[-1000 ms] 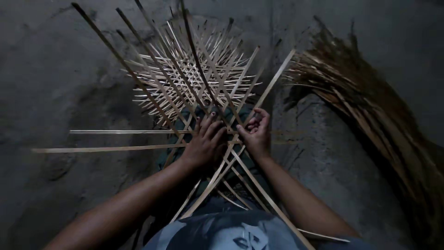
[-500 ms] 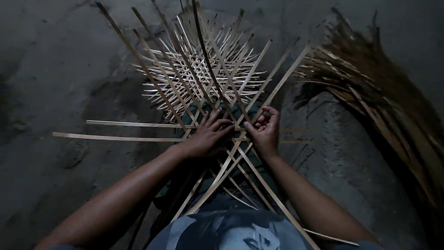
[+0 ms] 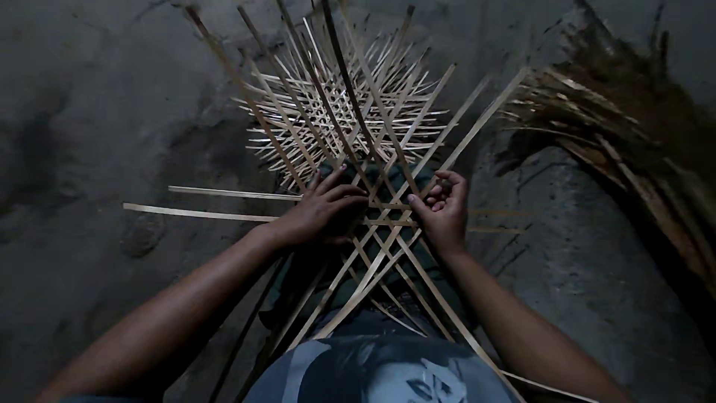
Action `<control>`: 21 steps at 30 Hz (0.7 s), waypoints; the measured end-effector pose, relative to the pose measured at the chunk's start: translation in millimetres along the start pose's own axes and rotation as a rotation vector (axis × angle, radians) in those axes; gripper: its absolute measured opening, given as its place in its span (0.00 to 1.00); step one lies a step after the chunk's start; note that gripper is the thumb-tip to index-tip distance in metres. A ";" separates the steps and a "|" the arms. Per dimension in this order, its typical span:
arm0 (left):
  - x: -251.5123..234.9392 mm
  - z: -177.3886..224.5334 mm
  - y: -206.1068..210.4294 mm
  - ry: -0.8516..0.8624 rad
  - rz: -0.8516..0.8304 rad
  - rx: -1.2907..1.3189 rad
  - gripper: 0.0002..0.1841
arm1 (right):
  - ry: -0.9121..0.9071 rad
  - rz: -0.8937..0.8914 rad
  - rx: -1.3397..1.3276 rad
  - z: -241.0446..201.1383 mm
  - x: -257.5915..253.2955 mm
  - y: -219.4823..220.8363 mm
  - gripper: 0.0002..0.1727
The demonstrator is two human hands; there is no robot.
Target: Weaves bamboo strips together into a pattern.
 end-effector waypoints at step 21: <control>-5.5 -3.6 6.1 -0.030 -0.074 0.040 0.43 | -0.031 0.027 0.007 2.8 3.2 -0.3 0.38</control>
Point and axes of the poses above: each hand's wrist, its own x-axis away from the middle knuckle, its own y-axis out of the palm, z = x × y, the point moved 8 cm from there along -x, towards the middle knuckle, and after that the axes turned 11 degrees about x, right-handed, at the moved point
